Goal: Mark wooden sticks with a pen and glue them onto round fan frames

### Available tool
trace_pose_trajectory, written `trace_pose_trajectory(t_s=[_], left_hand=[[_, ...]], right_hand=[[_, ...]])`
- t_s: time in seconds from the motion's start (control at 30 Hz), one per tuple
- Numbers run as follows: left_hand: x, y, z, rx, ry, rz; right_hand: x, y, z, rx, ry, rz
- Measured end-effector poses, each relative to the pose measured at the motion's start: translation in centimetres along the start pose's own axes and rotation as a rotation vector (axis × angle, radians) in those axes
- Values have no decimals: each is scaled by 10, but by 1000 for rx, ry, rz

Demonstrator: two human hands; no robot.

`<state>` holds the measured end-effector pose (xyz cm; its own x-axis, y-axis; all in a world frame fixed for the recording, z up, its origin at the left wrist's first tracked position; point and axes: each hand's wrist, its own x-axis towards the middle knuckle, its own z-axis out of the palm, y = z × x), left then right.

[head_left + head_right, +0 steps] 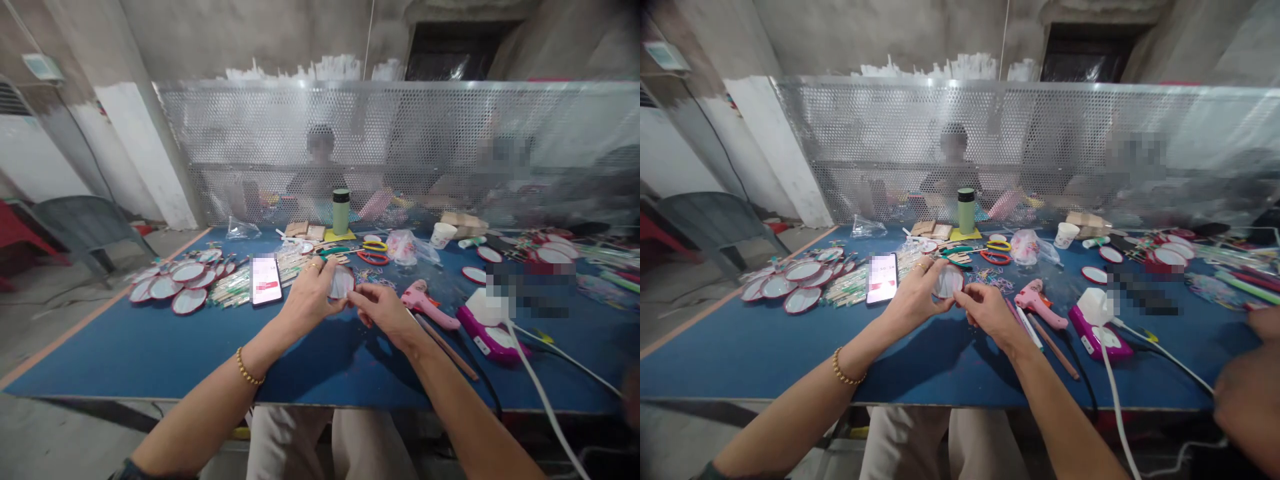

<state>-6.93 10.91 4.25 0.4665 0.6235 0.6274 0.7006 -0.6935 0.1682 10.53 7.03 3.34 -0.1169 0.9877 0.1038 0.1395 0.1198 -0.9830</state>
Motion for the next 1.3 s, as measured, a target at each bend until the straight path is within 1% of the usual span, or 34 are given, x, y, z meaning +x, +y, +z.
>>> trace_pose_trajectory(t_s=[0.13,0.27,0.33,0.4,0.53,0.67,0.77,0.87,1.03,1.13,1.23,1.3], left_hand=[[-1,-3,1,-17,31,-15],[-1,-4,-1,-77,20,-25],[-1,-5,-3,-95,21,-27],[-1,-5,-3,-101,19,-26],[-2,-6,-3,-122,-9,-37],[-2,-7,-2,-159,-52,-44],[-1,-8,-2,-177,-73,-48],[-1,-8,0,-156,-89,-62],[0,-9,2,-131,-80,-45],[-1,-9,2,-141,-64,-47],[-2,-9,2,-149,-59,-47],[-2,-9,2,-157,-60,-38]], right_hand=[[-1,-2,4,94,33,5],[0,1,2,278,30,38],[0,3,2,318,27,58],[1,3,2,299,37,62],[-1,2,3,174,78,44],[-3,0,4,79,74,14],[-4,-1,6,88,82,15],[-5,-2,8,100,133,15],[-7,-2,12,69,181,-8],[-7,0,13,188,189,27],[-6,1,12,374,154,83],[-3,2,10,453,127,114]])
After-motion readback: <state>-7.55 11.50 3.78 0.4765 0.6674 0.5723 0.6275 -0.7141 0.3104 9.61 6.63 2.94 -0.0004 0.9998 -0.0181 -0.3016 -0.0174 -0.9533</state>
